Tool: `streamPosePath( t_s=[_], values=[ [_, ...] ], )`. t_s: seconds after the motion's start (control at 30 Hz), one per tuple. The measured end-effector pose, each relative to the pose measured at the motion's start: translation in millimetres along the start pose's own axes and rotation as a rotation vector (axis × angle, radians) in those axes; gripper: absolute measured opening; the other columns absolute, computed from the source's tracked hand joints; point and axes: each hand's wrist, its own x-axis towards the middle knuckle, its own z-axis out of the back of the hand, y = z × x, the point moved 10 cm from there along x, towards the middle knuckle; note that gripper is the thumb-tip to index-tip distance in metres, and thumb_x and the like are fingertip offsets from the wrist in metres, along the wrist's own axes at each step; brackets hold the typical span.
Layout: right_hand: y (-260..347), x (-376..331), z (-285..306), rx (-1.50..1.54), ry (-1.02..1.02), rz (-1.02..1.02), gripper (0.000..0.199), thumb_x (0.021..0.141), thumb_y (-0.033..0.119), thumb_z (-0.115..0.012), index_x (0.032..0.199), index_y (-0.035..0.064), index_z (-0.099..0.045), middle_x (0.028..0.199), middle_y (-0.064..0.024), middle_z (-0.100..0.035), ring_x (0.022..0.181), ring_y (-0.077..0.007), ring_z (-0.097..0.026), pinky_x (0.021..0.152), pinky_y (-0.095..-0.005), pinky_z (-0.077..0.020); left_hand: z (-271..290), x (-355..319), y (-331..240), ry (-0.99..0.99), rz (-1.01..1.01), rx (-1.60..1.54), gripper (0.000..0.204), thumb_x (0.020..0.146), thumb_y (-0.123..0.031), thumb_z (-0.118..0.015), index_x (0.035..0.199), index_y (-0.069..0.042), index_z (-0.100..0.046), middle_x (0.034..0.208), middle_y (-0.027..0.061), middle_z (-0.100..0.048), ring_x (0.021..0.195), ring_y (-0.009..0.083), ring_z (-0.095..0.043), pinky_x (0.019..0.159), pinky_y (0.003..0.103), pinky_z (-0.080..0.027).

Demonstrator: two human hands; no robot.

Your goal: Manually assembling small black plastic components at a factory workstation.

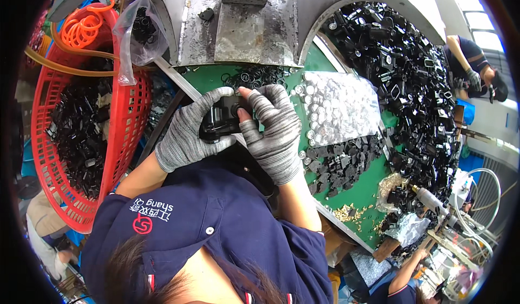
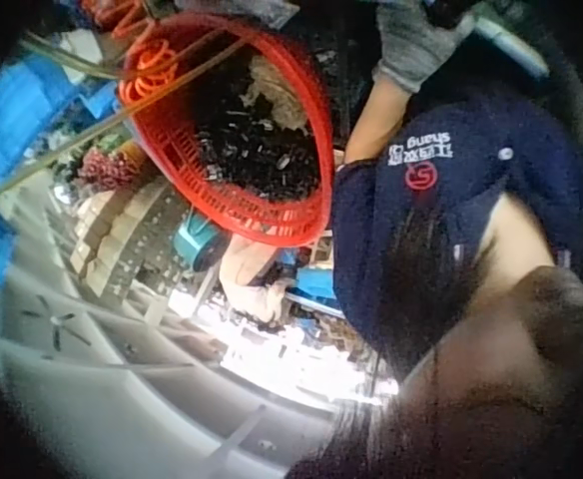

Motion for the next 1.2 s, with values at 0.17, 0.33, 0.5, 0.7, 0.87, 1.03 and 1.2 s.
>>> streamPosePath(
  t_s=[0.17,0.33,0.5,0.7,0.87,1.03,1.2],
  values=[
    [-1,-3,6,0.069,-0.036,0.032,0.026,0.075,0.0,-0.073,0.1,0.0056,-0.071,0.091,-0.0097,-0.061,0.078,-0.0235,-0.063,0.067,-0.0313,-0.0498,-2,0,-5,-0.013,-0.035,0.003,0.081,0.07,-0.016,-0.083,0.141,-0.011,-0.044,0.122,0.0138,-0.062,0.108,0.0281,-0.065,0.092,0.036,-0.052],
    [6,-3,13,0.026,-0.086,0.114,0.019,0.075,0.0,-0.074,0.094,0.0051,-0.072,0.087,-0.0094,-0.063,0.075,-0.0244,-0.064,0.066,-0.0321,-0.0504,-3,0,-7,-0.006,-0.047,0.0,0.081,0.07,-0.013,-0.083,0.141,-0.01,-0.043,0.124,0.0134,-0.061,0.109,0.0283,-0.065,0.093,0.036,-0.051],
    [-2,-8,13,0.02,-0.102,0.114,0.018,0.076,0.0,-0.073,0.093,0.0055,-0.073,0.087,-0.0095,-0.065,0.075,-0.0252,-0.064,0.068,-0.0316,-0.0512,-2,0,-6,-0.002,-0.049,0.023,0.08,0.071,-0.013,-0.082,0.14,-0.01,-0.043,0.123,0.0134,-0.062,0.108,0.0283,-0.065,0.092,0.036,-0.051],
    [-24,-1,24,-0.125,-0.209,-0.02,0.026,0.081,-0.002,-0.069,0.105,0.0077,-0.071,0.1,-0.0137,-0.065,0.09,-0.0271,-0.065,0.076,-0.0356,-0.0521,-4,0,-3,0.011,0.0,0.012,0.078,0.071,-0.013,-0.081,0.14,-0.01,-0.044,0.12,0.0134,-0.063,0.106,0.0269,-0.065,0.091,0.036,-0.051],
    [15,-14,11,-0.08,-0.074,0.3,0.029,0.078,0.007,-0.069,0.107,0.0089,-0.07,0.108,-0.0161,-0.064,0.095,-0.0347,-0.063,0.083,-0.0404,-0.0516,0,2,-5,-0.015,-0.007,0.017,0.077,0.072,-0.015,-0.082,0.138,-0.01,-0.045,0.119,0.0134,-0.064,0.106,0.0263,-0.066,0.092,0.036,-0.052],
    [20,-22,-2,-0.181,-0.024,0.361,0.032,0.078,0.009,-0.068,0.11,0.0077,-0.069,0.111,-0.0153,-0.064,0.097,-0.0355,-0.062,0.085,-0.0437,-0.0513,2,4,-8,-0.046,-0.051,0.095,0.077,0.071,-0.018,-0.085,0.137,-0.01,-0.046,0.119,0.0128,-0.064,0.107,0.0264,-0.066,0.092,0.036,-0.052],
    [21,-26,5,-0.13,-0.098,0.392,0.029,0.078,0.007,-0.068,0.107,0.0053,-0.069,0.106,-0.0139,-0.065,0.093,-0.0344,-0.063,0.082,-0.0429,-0.0515,2,3,-10,-0.035,-0.044,0.02,0.077,0.07,-0.016,-0.084,0.138,-0.011,-0.046,0.118,0.0122,-0.065,0.106,0.0266,-0.066,0.091,0.035,-0.053]
  ],
)
